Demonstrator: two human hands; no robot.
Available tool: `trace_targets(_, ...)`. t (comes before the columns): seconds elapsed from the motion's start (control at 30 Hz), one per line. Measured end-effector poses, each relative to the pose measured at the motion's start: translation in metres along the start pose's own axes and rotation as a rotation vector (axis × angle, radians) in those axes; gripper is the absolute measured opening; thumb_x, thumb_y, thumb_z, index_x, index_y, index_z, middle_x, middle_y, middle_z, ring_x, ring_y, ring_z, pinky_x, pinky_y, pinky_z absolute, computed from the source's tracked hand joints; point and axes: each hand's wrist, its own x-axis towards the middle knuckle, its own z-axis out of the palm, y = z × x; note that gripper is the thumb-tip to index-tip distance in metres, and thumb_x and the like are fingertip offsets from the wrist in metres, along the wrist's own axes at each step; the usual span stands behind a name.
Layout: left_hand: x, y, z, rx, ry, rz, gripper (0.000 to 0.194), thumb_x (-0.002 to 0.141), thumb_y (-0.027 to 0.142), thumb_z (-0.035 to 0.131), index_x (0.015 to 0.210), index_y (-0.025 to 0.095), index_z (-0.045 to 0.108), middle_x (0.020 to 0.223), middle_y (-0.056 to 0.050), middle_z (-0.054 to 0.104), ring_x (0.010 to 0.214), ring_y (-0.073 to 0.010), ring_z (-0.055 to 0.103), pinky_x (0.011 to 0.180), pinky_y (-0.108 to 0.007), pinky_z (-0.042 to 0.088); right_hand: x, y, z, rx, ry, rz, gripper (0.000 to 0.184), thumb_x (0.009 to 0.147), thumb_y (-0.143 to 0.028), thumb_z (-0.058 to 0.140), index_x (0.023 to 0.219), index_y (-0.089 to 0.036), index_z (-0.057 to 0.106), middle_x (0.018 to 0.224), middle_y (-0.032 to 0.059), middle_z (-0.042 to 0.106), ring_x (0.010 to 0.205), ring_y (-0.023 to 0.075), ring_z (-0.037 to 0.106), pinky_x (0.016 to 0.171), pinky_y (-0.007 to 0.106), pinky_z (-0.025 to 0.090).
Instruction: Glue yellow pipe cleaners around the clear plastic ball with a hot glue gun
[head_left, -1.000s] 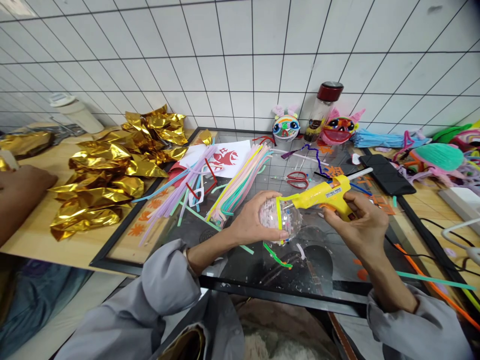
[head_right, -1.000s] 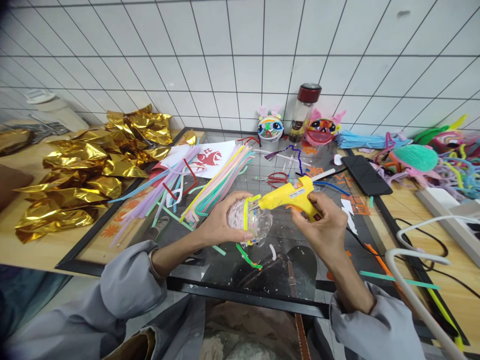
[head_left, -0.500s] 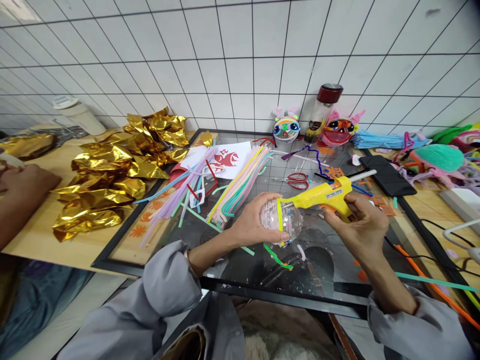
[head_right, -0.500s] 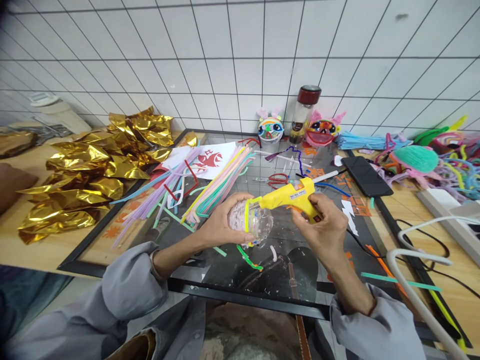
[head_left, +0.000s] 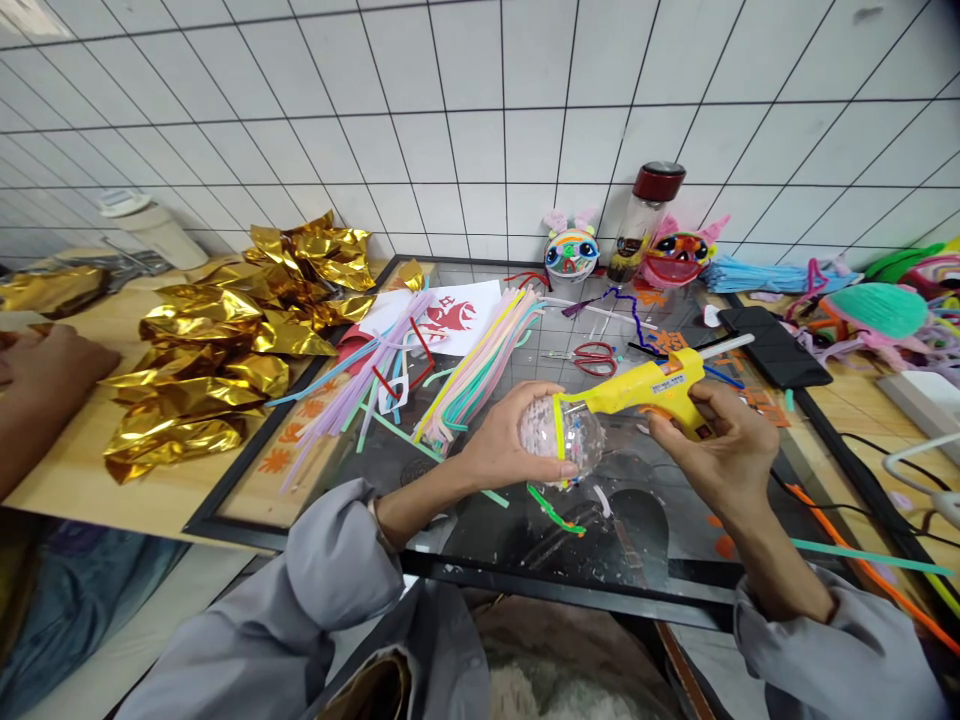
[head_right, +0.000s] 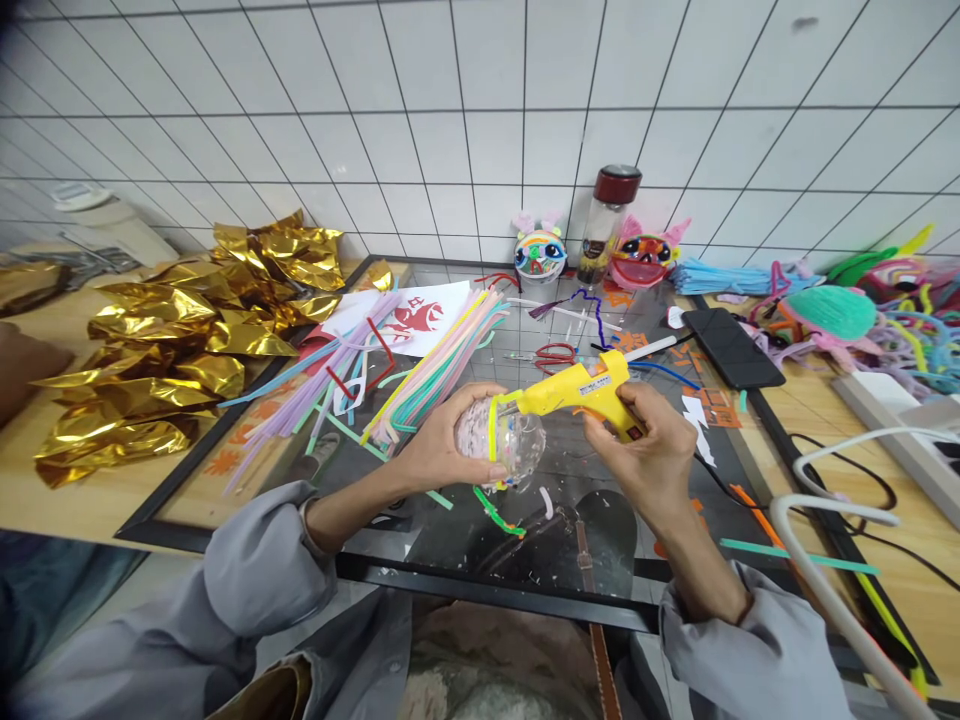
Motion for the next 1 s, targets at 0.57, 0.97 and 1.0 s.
trace_targets(0.57, 0.0, -0.004, 0.001, 0.044, 0.004, 0.022, 0.079, 0.054, 0.033, 0.088, 0.124, 0.017, 0.055, 0.129, -0.012, 0.06, 0.117, -0.0297, 0.059, 0.106, -0.046, 0.044, -0.002, 0.011, -0.002, 0.098, -0.02, -0.069, 0.019, 0.07, -0.027, 0.074, 0.085, -0.023, 0.062, 0.076, -0.0008, 0.065, 0.058, 0.0136, 0.057, 0.05, 0.026, 0.046)
trace_targets(0.97, 0.0, -0.004, 0.002, 0.03, 0.009, 0.027, 0.078, 0.053, 0.034, 0.087, 0.123, 0.016, 0.056, 0.128, -0.013, 0.06, 0.115, -0.0303, 0.06, 0.105, -0.045, 0.045, 0.0, -0.001, 0.0, 0.028, 0.042, -0.077, 0.016, 0.072, -0.025, 0.072, 0.08, -0.022, 0.059, 0.065, -0.0047, 0.056, 0.05, 0.0091, 0.046, 0.045, 0.022, 0.038)
trace_targets(1.0, 0.0, -0.004, 0.002, 0.034, 0.012, 0.03, 0.078, 0.053, 0.034, 0.087, 0.123, 0.016, 0.056, 0.128, -0.012, 0.06, 0.115, -0.0304, 0.06, 0.106, -0.045, 0.045, 0.0, -0.001, 0.0, 0.026, 0.039, -0.065, 0.016, 0.072, -0.026, 0.072, 0.08, -0.023, 0.059, 0.066, -0.0047, 0.056, 0.05, 0.0093, 0.046, 0.045, 0.023, 0.038)
